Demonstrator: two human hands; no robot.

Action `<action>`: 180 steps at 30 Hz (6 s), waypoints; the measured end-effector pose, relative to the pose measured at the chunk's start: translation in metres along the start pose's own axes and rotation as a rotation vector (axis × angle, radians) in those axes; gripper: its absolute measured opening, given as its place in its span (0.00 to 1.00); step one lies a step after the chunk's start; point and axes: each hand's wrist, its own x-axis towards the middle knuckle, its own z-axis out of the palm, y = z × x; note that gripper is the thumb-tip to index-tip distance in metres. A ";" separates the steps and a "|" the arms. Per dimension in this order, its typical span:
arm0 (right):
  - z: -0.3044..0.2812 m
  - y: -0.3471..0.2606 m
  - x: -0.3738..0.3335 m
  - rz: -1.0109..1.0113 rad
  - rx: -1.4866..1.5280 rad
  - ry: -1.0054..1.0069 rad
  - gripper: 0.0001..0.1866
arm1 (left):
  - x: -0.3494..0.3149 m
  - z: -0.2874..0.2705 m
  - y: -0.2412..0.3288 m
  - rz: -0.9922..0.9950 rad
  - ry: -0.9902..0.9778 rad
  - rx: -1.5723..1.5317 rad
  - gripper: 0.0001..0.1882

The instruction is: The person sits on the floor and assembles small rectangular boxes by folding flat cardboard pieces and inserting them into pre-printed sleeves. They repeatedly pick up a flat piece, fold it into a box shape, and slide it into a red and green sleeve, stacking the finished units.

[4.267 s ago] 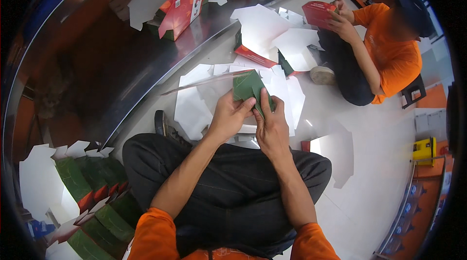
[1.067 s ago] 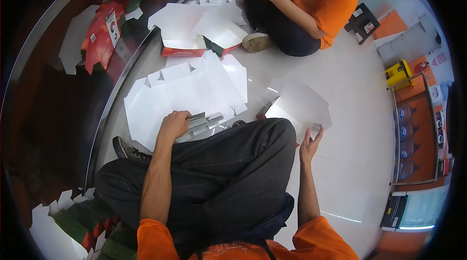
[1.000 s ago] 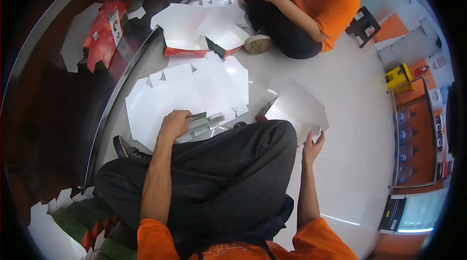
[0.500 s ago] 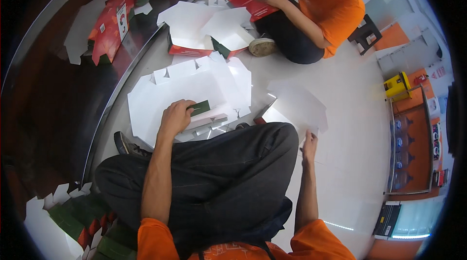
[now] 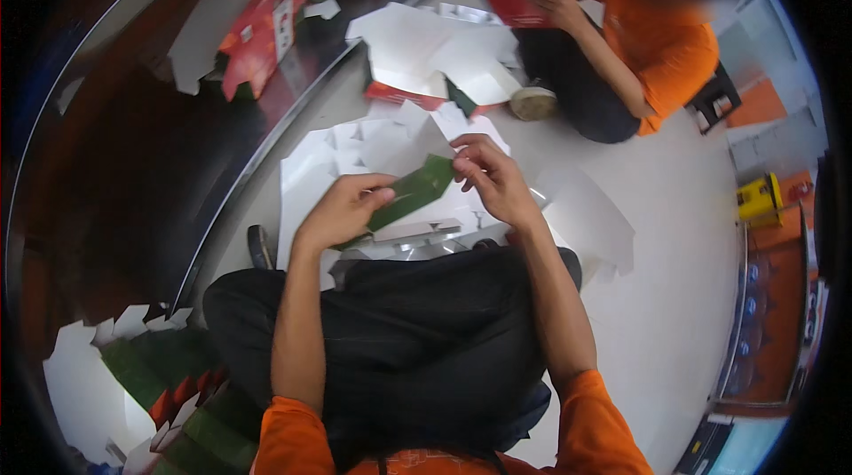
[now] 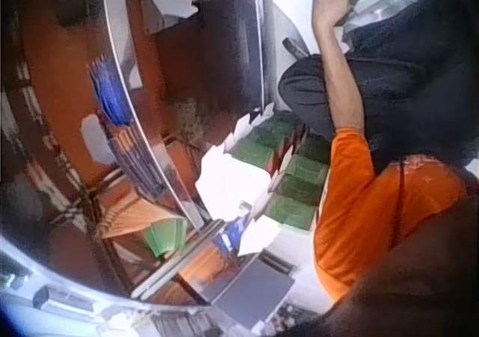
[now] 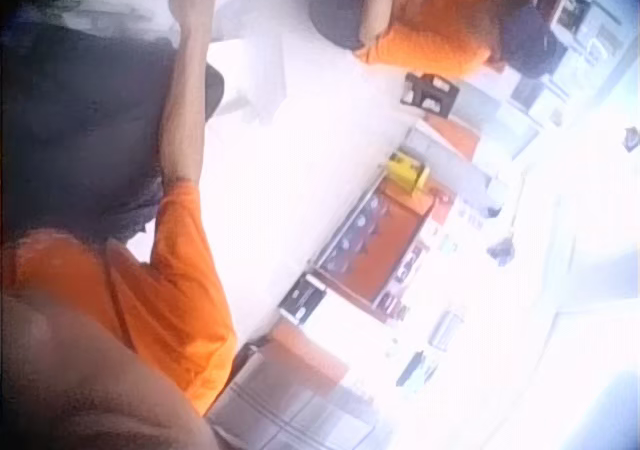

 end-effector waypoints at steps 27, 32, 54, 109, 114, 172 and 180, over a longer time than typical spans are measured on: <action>0.043 -0.009 -0.015 -0.325 -0.552 0.104 0.05 | 0.004 0.014 -0.007 -0.007 -0.033 0.042 0.12; 0.043 -0.009 -0.015 -0.312 -0.590 0.113 0.08 | 0.005 0.011 -0.005 -0.080 -0.092 -0.196 0.13; 0.058 -0.014 -0.023 -0.560 -0.308 0.055 0.40 | 0.003 0.026 0.032 0.340 0.299 -0.865 0.14; 0.026 -0.024 -0.011 -0.228 0.207 0.462 0.42 | 0.008 0.112 -0.023 0.415 -0.076 1.074 0.16; 0.011 0.002 -0.017 -0.221 -0.038 0.313 0.28 | 0.022 0.107 -0.046 0.536 0.253 0.209 0.30; 0.034 0.020 -0.011 0.362 -0.188 0.258 0.22 | 0.007 0.040 0.001 0.117 0.557 0.503 0.10; 0.046 0.010 -0.014 0.028 -0.464 0.159 0.16 | 0.001 0.032 0.006 0.287 0.506 0.585 0.11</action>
